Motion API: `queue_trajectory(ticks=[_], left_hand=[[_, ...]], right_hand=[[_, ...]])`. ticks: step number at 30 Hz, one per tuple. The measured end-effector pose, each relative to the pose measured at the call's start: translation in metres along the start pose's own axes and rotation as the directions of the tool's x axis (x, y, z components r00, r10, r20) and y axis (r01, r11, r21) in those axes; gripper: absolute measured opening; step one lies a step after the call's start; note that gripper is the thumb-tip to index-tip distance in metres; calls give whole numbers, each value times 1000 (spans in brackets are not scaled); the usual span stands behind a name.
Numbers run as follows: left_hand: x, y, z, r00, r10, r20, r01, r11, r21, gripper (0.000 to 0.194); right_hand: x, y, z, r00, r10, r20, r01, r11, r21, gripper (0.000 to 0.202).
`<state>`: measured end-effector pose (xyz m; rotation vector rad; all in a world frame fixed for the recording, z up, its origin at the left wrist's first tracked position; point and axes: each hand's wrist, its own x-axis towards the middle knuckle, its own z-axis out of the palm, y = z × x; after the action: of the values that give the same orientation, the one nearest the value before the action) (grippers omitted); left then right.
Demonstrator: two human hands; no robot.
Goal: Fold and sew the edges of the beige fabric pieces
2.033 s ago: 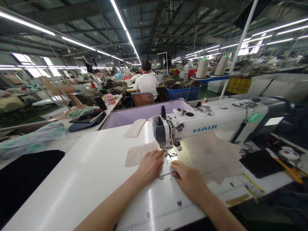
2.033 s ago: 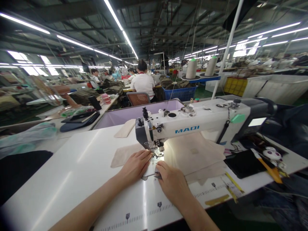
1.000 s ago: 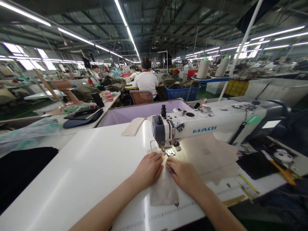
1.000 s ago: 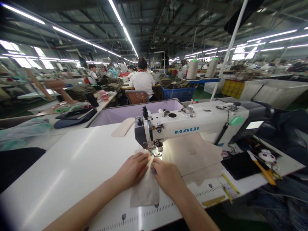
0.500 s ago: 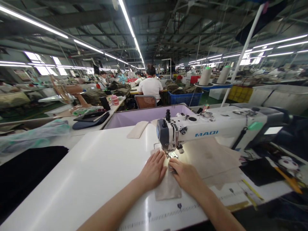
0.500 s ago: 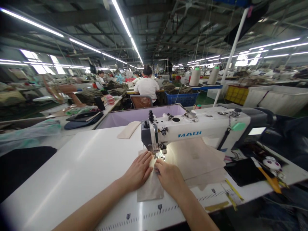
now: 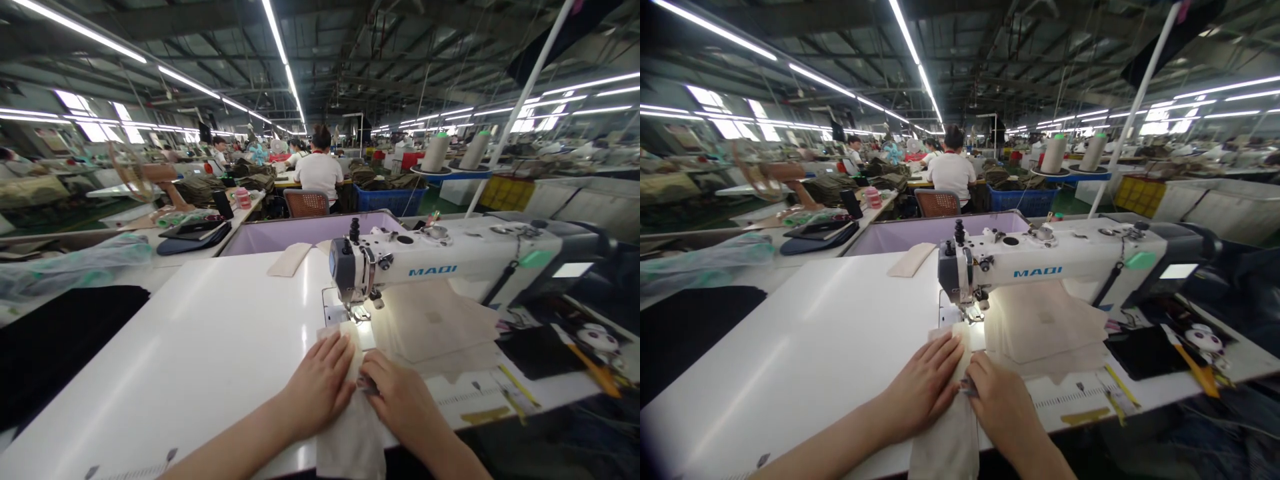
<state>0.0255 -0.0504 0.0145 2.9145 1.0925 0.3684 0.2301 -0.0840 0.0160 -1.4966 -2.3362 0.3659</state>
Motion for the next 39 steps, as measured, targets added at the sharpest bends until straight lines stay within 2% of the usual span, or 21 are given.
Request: queue_trajectory(ticks=[5, 15, 28, 39], left_hand=[[6, -3, -4, 1000, -15, -1, 15, 1000, -20, 52], [20, -14, -7, 998, -51, 45, 52, 998, -21, 53], [17, -17, 0, 999, -32, -36, 30, 999, -43, 51], [20, -19, -1, 1000, -14, -12, 14, 1000, -14, 52]], right_hand=[[5, 3, 2, 999, -14, -42, 15, 1000, 27, 26], [23, 6, -8, 999, 39, -1, -39, 997, 65, 23], [24, 6, -7, 999, 50, -1, -49, 997, 63, 22], [27, 7, -7, 999, 38, 1, -38, 999, 34, 25]])
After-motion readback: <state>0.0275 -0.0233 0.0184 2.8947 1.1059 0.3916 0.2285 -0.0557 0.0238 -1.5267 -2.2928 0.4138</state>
